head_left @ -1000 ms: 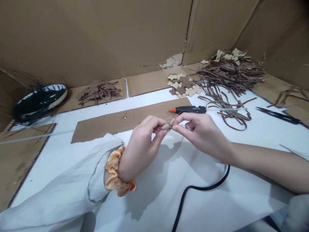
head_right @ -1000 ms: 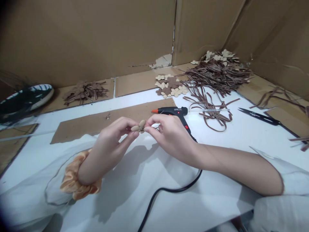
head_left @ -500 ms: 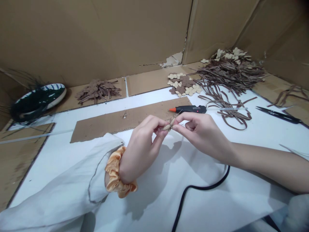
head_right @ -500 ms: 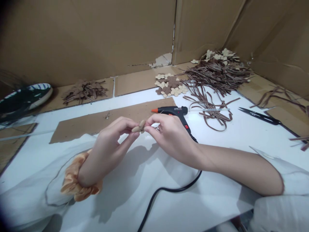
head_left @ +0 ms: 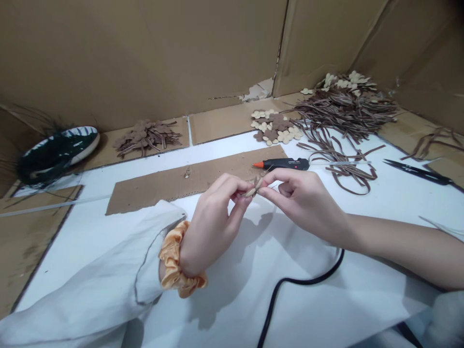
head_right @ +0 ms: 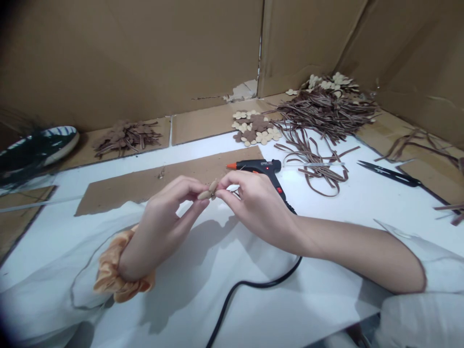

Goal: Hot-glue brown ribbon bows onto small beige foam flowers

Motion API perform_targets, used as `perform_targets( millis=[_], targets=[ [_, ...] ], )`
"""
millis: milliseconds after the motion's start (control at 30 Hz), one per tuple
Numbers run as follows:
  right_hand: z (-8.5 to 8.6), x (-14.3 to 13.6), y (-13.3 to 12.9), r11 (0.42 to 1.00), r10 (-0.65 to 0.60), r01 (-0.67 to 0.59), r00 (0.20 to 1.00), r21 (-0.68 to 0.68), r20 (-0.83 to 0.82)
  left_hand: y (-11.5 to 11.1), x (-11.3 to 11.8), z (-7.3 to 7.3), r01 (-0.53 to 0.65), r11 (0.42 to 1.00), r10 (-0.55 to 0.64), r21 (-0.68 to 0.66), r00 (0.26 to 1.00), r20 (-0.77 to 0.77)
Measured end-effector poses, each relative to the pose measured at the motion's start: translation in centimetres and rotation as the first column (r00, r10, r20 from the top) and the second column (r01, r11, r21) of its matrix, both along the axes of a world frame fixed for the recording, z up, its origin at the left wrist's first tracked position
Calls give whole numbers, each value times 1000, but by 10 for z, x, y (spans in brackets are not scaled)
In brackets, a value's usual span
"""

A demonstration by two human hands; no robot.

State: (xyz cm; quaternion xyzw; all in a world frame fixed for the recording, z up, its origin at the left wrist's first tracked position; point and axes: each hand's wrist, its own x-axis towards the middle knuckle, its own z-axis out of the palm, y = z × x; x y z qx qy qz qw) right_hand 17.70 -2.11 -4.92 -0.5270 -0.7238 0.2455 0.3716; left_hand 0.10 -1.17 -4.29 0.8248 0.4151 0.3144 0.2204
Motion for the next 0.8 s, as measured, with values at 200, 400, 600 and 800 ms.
perform_targets(
  millis=[200, 400, 600, 800],
  targets=[
    [-1, -1, 0, 1000, -6, 6, 1000, 21, -23, 0, 0, -1, 0, 1000, 0, 21, 1000, 16],
    [0, 0, -1, 1000, -17, 17, 1000, 23, -14, -1, -1, -1, -3, 1000, 3, 1, 1000, 13],
    [0, -1, -1, 999, -13, 13, 1000, 30, -20, 0, 0, -2, -1, 1000, 1, 11, 1000, 14],
    [0, -1, 0, 1000, -16, 17, 999, 16, -43, 0, 0, -3, -5, 1000, 5, 17, 1000, 24]
  ],
)
